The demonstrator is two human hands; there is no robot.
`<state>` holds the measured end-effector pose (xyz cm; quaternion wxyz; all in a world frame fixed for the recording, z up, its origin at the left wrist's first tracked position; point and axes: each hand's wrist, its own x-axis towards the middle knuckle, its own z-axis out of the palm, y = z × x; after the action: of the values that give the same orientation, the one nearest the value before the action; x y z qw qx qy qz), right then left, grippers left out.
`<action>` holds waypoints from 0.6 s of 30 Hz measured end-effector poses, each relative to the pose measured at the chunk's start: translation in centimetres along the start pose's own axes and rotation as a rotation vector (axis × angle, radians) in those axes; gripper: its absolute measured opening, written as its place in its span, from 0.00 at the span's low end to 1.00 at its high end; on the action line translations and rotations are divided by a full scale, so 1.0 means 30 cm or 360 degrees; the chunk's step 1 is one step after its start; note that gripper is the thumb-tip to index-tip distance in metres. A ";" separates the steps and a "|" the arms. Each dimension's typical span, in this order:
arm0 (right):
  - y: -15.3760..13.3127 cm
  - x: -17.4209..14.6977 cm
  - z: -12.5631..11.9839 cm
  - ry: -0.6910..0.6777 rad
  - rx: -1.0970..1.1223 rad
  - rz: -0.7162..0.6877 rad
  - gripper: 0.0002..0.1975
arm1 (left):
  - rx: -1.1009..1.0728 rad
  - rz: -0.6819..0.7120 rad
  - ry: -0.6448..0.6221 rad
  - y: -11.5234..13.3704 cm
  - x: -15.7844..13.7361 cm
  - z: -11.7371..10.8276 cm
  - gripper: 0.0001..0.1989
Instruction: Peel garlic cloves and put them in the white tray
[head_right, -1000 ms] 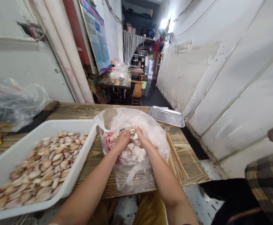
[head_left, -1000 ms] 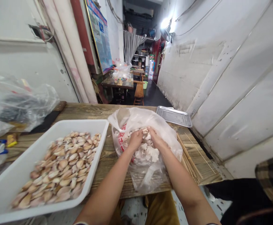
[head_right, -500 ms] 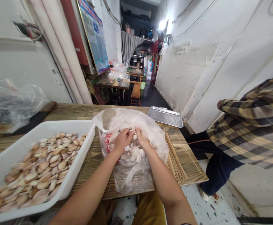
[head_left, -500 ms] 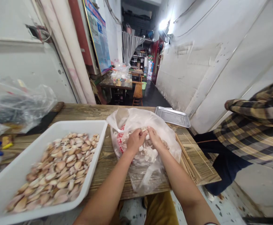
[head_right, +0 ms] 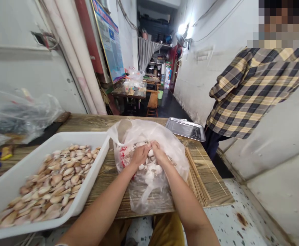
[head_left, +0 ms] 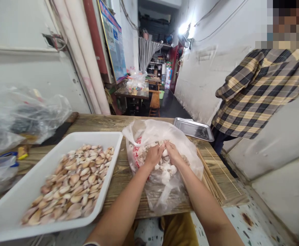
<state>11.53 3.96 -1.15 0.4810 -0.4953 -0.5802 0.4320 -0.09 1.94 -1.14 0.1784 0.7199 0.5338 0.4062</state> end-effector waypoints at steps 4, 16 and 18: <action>-0.035 -0.014 0.008 -0.0068 0.0306 0.0164 0.17 | -0.0005 0.0011 0.0028 0.001 -0.003 0.004 0.26; -0.027 -0.005 0.022 -0.0067 0.0650 0.0233 0.15 | -0.0269 -0.0069 0.0040 -0.005 0.008 0.026 0.26; -0.035 -0.007 0.023 -0.0051 0.0629 0.0240 0.15 | -0.0255 -0.0070 0.0036 -0.006 0.008 0.023 0.26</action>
<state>10.70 3.59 -0.26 0.5257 -0.4266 -0.4530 0.5800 0.35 2.34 -1.58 0.2384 0.6867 0.5173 0.4516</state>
